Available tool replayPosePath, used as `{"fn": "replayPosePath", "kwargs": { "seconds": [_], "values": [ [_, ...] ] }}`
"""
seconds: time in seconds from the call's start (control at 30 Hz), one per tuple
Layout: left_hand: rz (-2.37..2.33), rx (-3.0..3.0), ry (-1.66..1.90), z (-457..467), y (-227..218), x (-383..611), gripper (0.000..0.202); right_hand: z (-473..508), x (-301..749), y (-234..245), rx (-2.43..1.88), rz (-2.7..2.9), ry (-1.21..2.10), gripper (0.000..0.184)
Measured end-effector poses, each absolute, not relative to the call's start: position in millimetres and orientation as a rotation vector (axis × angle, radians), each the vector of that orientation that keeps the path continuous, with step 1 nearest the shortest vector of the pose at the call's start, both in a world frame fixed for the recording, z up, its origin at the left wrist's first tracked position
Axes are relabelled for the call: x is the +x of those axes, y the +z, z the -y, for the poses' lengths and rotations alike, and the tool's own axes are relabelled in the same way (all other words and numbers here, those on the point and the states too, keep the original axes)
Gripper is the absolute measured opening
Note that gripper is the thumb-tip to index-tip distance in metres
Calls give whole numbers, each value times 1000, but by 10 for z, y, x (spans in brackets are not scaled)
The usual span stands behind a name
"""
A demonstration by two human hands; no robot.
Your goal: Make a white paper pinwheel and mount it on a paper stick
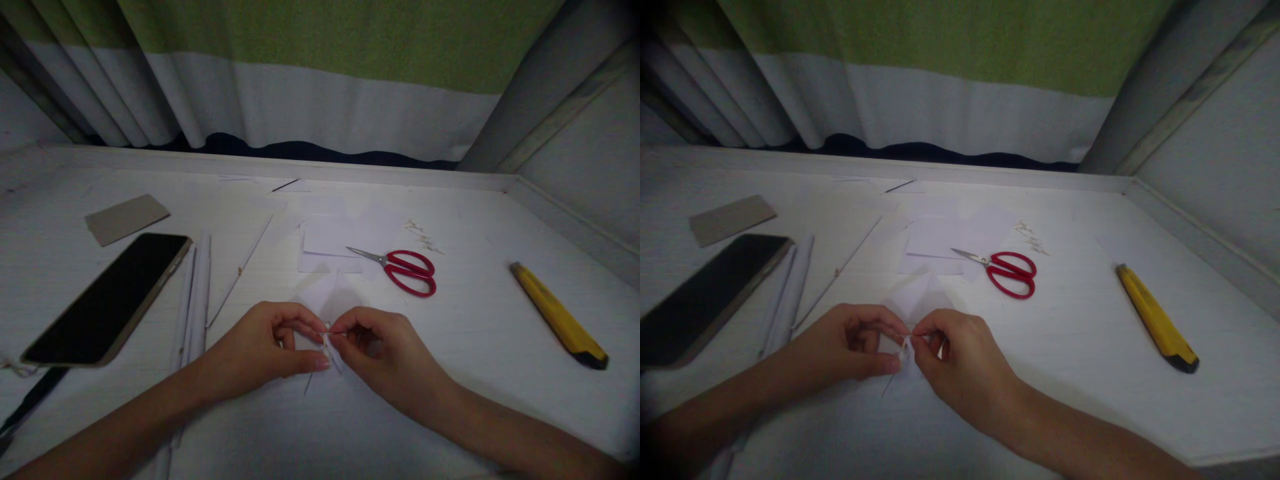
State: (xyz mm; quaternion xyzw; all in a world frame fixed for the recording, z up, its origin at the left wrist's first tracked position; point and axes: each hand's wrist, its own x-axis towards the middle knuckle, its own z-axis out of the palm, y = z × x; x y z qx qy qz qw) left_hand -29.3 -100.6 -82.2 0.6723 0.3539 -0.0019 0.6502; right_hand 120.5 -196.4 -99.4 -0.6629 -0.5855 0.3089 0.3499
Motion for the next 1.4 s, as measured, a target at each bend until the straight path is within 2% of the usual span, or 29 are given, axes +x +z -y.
{"fn": "replayPosePath", "kwargs": {
  "seconds": [0.9,1.4],
  "values": [
    [-838,1615,-16,1020,-846,-304,31,1939,1181,-1035,-1703,1542,783,8],
    [-833,1609,16,1040,-800,-291,24,1931,1201,-1031,-1711,1586,855,11]
  ]
}}
